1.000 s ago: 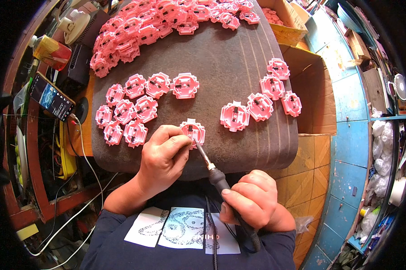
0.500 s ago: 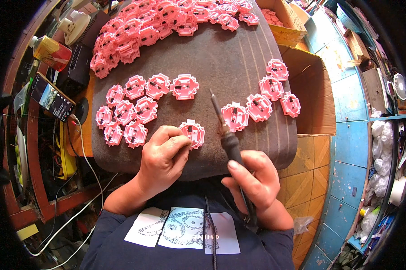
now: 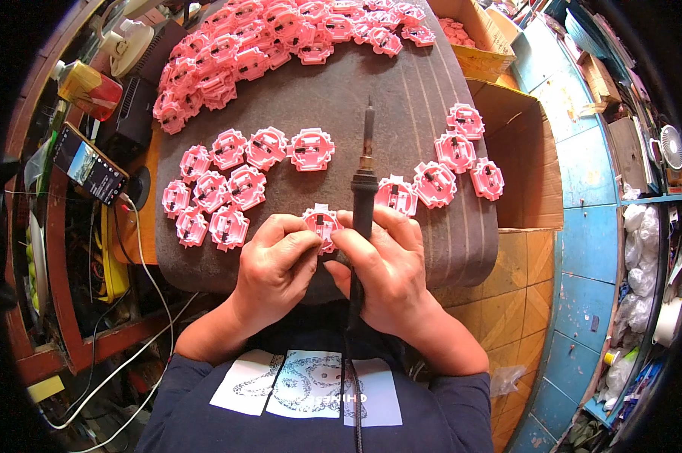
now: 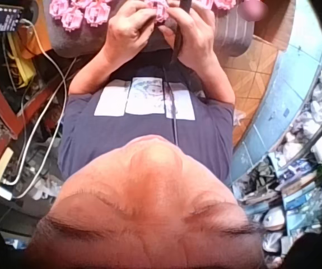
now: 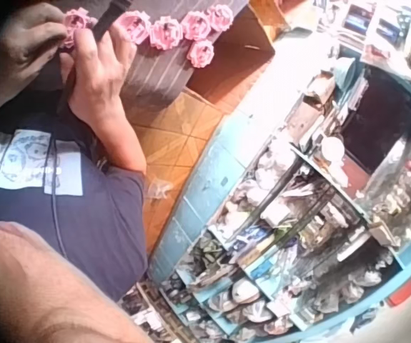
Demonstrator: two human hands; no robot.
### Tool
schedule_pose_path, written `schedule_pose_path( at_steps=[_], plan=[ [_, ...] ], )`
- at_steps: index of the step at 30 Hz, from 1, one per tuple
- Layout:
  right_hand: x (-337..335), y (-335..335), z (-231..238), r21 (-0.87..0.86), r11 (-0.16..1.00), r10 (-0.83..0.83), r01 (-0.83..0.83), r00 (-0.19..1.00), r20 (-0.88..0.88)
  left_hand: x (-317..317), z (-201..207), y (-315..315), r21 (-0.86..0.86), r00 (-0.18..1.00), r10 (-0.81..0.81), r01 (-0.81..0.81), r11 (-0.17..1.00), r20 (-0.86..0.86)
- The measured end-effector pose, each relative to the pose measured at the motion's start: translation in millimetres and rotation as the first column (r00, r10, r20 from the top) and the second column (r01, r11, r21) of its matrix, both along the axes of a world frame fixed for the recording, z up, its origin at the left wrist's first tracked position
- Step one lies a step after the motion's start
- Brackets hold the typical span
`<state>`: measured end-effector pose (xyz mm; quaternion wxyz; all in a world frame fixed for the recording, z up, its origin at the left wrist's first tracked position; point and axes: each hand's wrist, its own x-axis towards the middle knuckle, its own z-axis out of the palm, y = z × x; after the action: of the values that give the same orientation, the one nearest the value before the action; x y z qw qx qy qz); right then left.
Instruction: The person uses a soldering iron to apply heat to small pink plastic components arranged on a work surface. They pick up each component, apply the soldering iron to specific points, and place the finished pieces aside. The process is repeated for multiple components throughout the clip.
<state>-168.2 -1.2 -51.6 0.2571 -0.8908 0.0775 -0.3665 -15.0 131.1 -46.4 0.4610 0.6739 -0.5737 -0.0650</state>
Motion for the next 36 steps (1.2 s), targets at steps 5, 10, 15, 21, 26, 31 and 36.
schedule_pose_path(
  at_steps=[5, 10, 15, 21, 26, 31, 36],
  plan=[
    [4, 0, -1, 0.001, 1.000, 0.006, -0.005, 0.999, -0.050, 0, -1, 0, 0.006, 1.000, 0.000, 0.000, 1.000, -0.003],
    [9, 0, -2, -0.019, 1.000, 0.010, -0.011, 0.998, -0.066, 1, -3, 1, 0.003, 1.000, -0.014, 0.014, 1.000, -0.023],
    [12, 0, 1, -0.017, 1.000, 0.008, -0.010, 0.995, -0.096, -1, -2, 1, 0.010, 0.999, 0.001, -0.001, 1.000, -0.043],
    [12, -1, -1, -0.036, 0.999, 0.005, -0.009, 0.993, -0.122, 0, -2, 1, 0.016, 0.999, -0.009, 0.010, 1.000, -0.036],
    [13, 0, -3, -0.019, 1.000, -0.003, 0.001, 0.996, -0.090, 0, -2, 1, 0.015, 0.999, -0.010, 0.010, 1.000, -0.040],
    [14, 0, -3, -0.022, 1.000, -0.008, 0.006, 0.997, -0.082, 0, 0, 0, 0.013, 0.999, -0.015, 0.016, 1.000, -0.037],
    [14, 0, -4, -0.030, 0.999, -0.017, 0.014, 0.996, -0.084, 1, -1, 0, 0.005, 1.000, -0.012, 0.012, 1.000, -0.026]
  ],
)
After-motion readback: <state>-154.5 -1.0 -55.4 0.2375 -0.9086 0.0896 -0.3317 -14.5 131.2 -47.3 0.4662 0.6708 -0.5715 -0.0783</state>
